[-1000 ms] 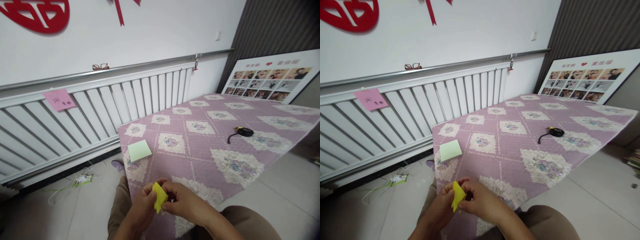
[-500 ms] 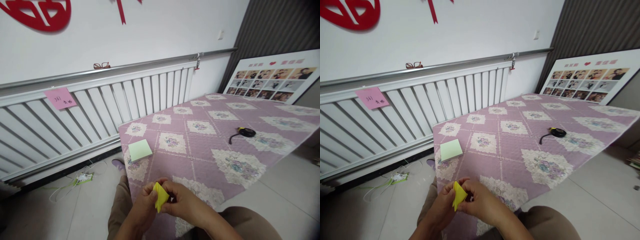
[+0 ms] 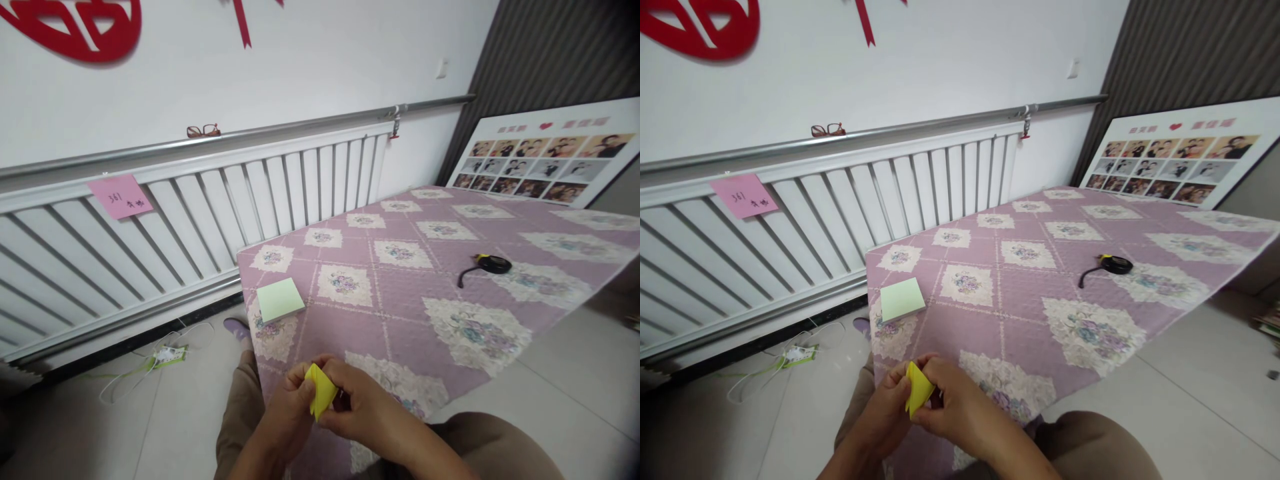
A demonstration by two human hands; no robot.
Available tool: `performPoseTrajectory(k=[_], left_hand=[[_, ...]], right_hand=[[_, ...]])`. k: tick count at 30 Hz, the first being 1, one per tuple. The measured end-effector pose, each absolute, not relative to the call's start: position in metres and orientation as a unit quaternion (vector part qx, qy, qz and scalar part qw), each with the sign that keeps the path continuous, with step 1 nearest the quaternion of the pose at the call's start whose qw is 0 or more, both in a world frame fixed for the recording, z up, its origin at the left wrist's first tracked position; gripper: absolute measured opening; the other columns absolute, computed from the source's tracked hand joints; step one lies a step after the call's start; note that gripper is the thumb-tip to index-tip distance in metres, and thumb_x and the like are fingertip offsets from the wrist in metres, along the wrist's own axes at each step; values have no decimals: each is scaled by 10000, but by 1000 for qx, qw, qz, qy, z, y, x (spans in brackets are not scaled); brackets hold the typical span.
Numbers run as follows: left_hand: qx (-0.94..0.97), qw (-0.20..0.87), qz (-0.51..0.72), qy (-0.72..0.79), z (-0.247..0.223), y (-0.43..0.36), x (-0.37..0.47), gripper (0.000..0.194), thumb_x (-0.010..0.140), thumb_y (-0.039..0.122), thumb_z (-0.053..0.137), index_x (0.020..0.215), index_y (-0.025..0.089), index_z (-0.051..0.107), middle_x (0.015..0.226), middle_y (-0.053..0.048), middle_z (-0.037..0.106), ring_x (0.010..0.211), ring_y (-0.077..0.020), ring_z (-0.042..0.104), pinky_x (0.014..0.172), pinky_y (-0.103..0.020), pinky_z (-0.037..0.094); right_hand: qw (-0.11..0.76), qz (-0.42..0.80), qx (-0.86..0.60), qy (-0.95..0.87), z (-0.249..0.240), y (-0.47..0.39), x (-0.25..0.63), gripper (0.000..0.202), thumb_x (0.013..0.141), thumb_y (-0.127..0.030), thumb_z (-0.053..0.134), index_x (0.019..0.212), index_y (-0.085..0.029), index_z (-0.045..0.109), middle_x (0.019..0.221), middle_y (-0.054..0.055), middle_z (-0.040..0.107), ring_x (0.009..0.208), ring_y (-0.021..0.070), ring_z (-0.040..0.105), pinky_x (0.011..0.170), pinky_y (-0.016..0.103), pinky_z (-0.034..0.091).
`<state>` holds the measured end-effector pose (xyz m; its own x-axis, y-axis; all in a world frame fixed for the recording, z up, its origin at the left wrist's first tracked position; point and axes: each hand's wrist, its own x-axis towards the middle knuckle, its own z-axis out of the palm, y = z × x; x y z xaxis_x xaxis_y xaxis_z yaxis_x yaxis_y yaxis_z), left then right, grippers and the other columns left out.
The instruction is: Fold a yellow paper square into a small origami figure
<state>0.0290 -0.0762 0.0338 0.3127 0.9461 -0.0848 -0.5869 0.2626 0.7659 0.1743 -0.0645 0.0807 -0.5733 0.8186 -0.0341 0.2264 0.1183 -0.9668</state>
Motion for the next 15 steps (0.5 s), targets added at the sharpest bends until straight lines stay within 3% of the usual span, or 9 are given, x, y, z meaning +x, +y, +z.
performPoseTrajectory(k=[4,8,12,15], left_hand=[[388,724,501,275,31,-76,23,410,693,498,725,968,197,679,900,-59,666,873,-230,599,758,-307,447],[481,686,455,303,34,-77,10,463,770,496,650,1140,219,626,970,-52,651,893,-226,581,818,-337,425],[486,704,426,295,37,-79,1,447,741,459,697,1104,201,653,980,-57,635,887,-213,565,831,-326,408],[428,745,436,267,35,-82,3,417,718,445,728,1030,171,681,868,-57,631,804,-183,559,742,-283,411]], right_hand=[[265,581,-374,-672,81,-64,176,241,631,-128,629,863,-193,626,1044,-5,575,680,89,481,578,203,369],[272,617,-371,-638,77,-63,181,241,596,-118,670,825,-186,636,1085,-4,589,679,90,482,591,208,377],[276,639,-352,-626,76,-63,185,208,599,-133,704,789,-182,637,854,-29,611,689,106,495,603,205,380],[272,670,-302,-622,81,-63,187,133,677,-214,694,799,-180,654,832,-16,616,762,138,538,685,242,415]])
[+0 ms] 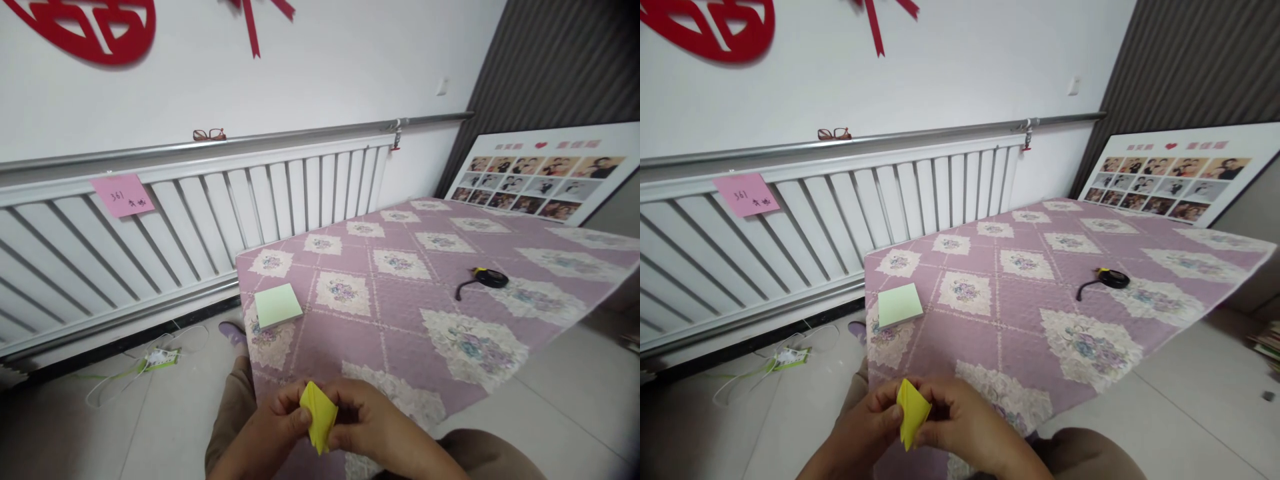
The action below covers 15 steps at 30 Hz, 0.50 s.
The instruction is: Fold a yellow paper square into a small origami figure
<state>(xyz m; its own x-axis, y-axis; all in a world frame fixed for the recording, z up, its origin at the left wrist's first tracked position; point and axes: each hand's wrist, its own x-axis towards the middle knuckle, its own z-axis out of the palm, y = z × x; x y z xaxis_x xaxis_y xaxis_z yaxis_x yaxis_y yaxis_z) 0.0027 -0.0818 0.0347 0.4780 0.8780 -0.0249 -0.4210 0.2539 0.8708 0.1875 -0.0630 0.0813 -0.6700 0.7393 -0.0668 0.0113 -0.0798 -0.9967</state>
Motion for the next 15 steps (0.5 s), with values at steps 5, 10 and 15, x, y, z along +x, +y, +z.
performPoseTrajectory(k=[5,10,15], left_hand=[[387,769,451,236,34,-84,7,341,740,414,720,961,156,689,831,-47,604,739,-143,532,697,-255,394],[535,672,428,281,49,-78,-4,199,802,365,659,898,194,690,1068,-61,564,1003,-209,503,853,-307,383],[660,544,360,372,66,-78,-8,82,811,244,623,816,189,684,1048,-78,547,1099,-242,468,882,-308,372]], right_hand=[[286,633,-328,-640,88,-62,188,108,772,-297,642,732,-199,659,792,-11,598,774,152,549,733,276,433],[308,530,-352,-708,81,-60,192,64,787,-223,608,731,-209,634,917,15,527,886,165,541,778,280,423],[243,417,-390,-784,75,-59,196,76,809,-187,575,740,-213,596,835,7,521,794,153,530,695,261,401]])
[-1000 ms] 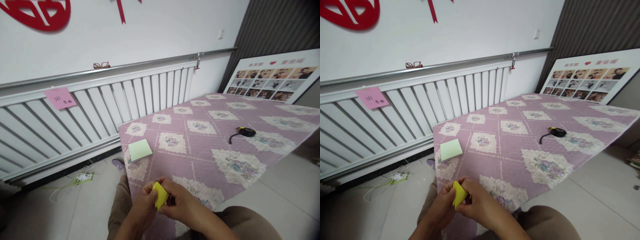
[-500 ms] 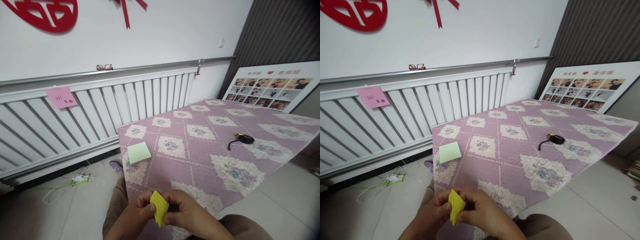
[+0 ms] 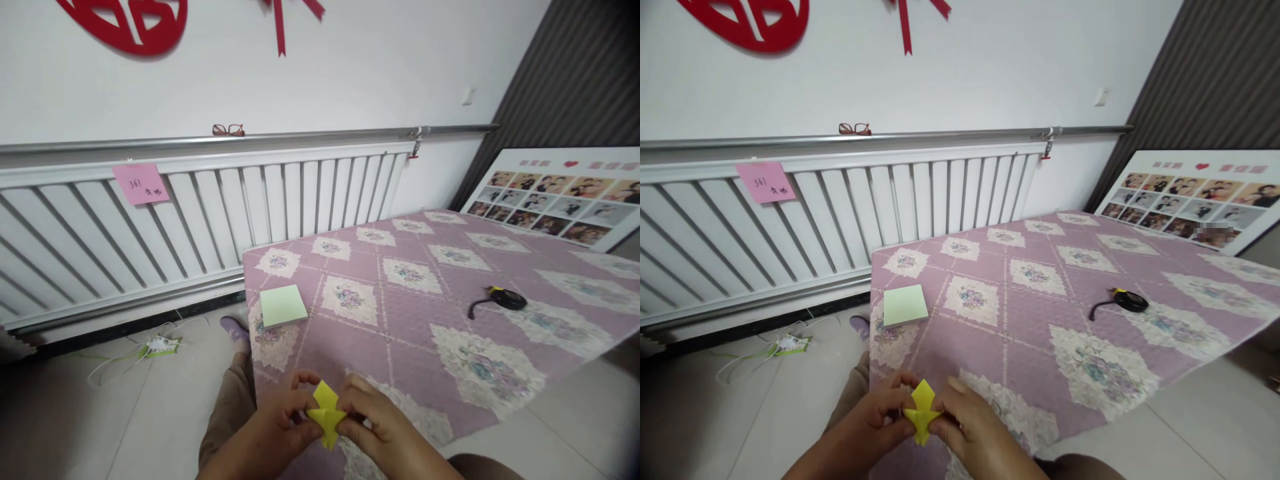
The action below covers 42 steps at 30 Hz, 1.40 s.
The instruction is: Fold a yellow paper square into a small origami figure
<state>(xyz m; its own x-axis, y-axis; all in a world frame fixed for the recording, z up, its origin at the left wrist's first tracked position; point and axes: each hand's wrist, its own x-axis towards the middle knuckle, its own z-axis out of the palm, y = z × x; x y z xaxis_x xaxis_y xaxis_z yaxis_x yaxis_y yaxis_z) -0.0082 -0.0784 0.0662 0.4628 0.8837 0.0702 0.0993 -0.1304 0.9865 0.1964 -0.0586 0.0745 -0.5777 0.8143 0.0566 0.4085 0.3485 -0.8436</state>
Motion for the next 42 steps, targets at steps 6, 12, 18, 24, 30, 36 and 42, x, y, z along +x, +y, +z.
performPoseTrajectory(k=[6,12,18,24,30,36,42], left_hand=[[685,466,380,411,56,-81,-4,69,799,229,615,769,170,631,820,-36,557,770,-163,522,695,-253,384],[646,463,433,426,39,-82,-3,204,824,342,594,719,168,572,720,-10,532,665,-135,464,613,-239,349],[616,477,422,464,34,-83,0,131,793,253,577,714,173,510,661,28,466,599,-109,407,560,-225,326],[559,512,457,466,33,-84,6,122,767,200,567,772,188,446,671,45,436,604,-101,389,557,-220,325],[558,524,487,421,32,-85,8,350,799,238,556,1112,190,408,722,48,424,619,-104,403,564,-230,328],[509,564,510,404,25,-83,12,575,750,367,673,1214,188,386,767,30,457,641,-105,432,575,-231,337],[432,674,469,372,14,-85,18,438,668,529,718,764,150,519,598,40,456,542,-81,389,520,-217,297]], right_hand=[[234,362,-382,-818,59,-58,194,74,826,-206,561,758,-218,588,782,11,568,758,154,545,656,254,385],[261,362,-419,-791,50,-61,190,117,773,-206,575,670,-208,519,688,-10,544,680,143,521,616,244,372],[304,377,-445,-754,48,-66,185,244,839,-338,502,634,-208,473,628,-23,499,599,127,478,570,233,361],[359,410,-485,-684,37,-68,179,233,799,-356,561,645,-218,453,584,-56,415,546,108,415,519,219,329],[384,589,-441,-557,30,-64,172,349,719,-484,660,918,-233,522,564,-83,430,472,95,402,460,212,317],[367,600,-447,-553,30,-66,170,392,739,-559,615,653,-208,463,536,-78,389,459,74,336,456,211,266],[421,497,-490,-579,28,-74,165,332,761,-477,602,610,-205,488,558,-59,402,537,105,379,521,227,308]])
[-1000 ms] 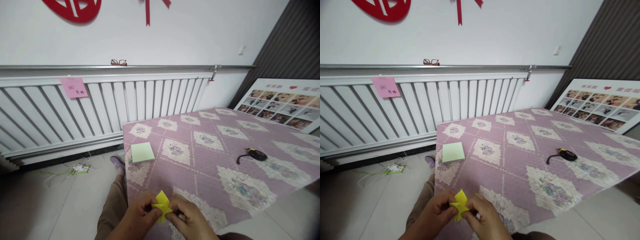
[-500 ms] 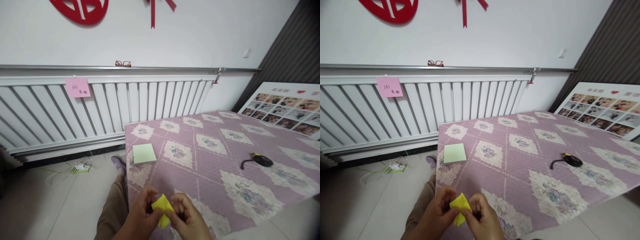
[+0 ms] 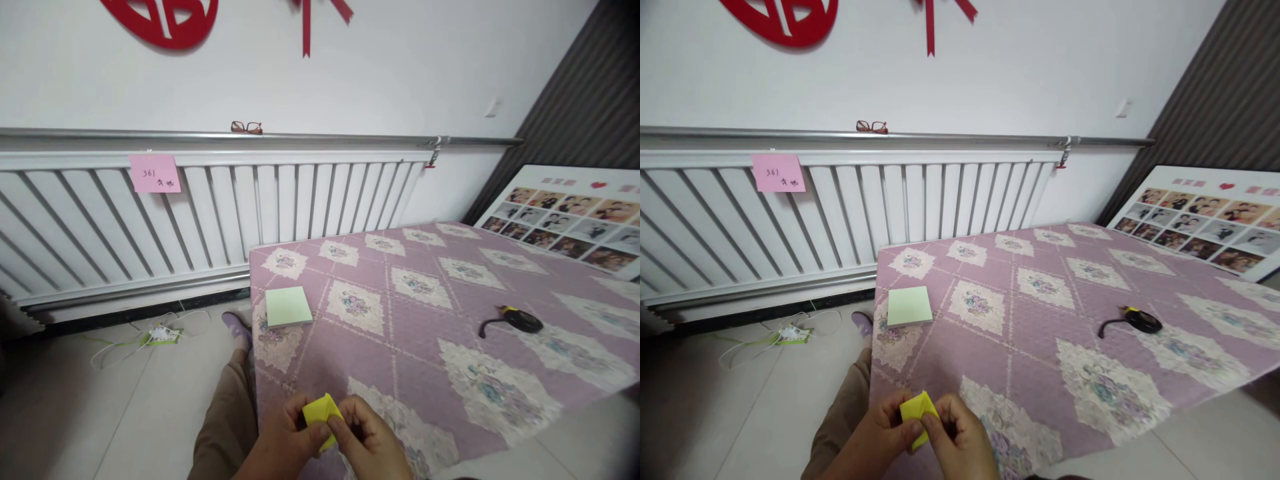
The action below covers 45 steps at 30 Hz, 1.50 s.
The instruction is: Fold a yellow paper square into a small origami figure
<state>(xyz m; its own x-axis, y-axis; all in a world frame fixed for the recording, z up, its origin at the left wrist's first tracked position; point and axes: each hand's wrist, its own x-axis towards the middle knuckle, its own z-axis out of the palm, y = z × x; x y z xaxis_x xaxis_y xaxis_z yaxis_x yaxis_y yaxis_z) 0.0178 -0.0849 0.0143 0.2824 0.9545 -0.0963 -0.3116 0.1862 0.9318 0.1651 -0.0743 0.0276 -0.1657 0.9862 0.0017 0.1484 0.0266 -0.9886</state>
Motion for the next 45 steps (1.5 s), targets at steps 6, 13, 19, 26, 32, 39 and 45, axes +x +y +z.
performPoseTrajectory(k=[6,13,19,26,32,39,45], left_hand=[[457,648,453,408,14,-89,15,407,674,515,702,701,159,508,571,52,434,537,-78,356,514,-220,256],[479,606,430,468,30,-89,17,275,648,363,718,746,167,550,609,46,485,571,-92,421,537,-218,308],[443,667,399,447,16,-86,20,504,640,579,670,837,121,597,591,14,534,471,-87,441,464,-218,322],[499,591,401,491,9,-91,22,269,733,414,594,711,146,578,569,21,513,515,-100,448,507,-234,327],[446,652,379,482,-14,-87,20,218,701,372,574,735,162,530,554,40,500,444,-88,407,470,-234,325],[508,585,363,517,-1,-88,23,155,697,312,516,715,160,545,586,26,485,515,-111,411,511,-245,313],[516,602,353,497,-10,-93,22,182,692,303,518,776,154,580,619,26,478,550,-115,402,539,-246,312]], right_hand=[[388,556,-453,-578,33,-71,172,268,745,-463,636,786,-199,615,693,-9,543,647,143,500,595,242,397],[380,569,-468,-559,41,-69,172,284,742,-478,637,696,-200,602,623,-30,512,581,120,460,543,224,368],[409,587,-483,-505,44,-67,171,349,726,-539,634,684,-200,561,577,-49,483,532,106,420,508,217,337],[459,603,-506,-412,23,-69,159,410,687,-585,648,639,-206,498,542,-57,458,501,103,395,489,222,315],[450,586,-530,-417,3,-69,156,454,654,-646,637,661,-207,523,543,-51,479,489,106,400,457,218,296],[432,605,-523,-418,3,-67,157,470,647,-644,640,604,-196,504,510,-64,424,480,89,356,459,214,262],[440,602,-537,-395,-10,-73,153,484,645,-647,635,570,-211,439,518,-66,393,477,93,329,450,220,262]])
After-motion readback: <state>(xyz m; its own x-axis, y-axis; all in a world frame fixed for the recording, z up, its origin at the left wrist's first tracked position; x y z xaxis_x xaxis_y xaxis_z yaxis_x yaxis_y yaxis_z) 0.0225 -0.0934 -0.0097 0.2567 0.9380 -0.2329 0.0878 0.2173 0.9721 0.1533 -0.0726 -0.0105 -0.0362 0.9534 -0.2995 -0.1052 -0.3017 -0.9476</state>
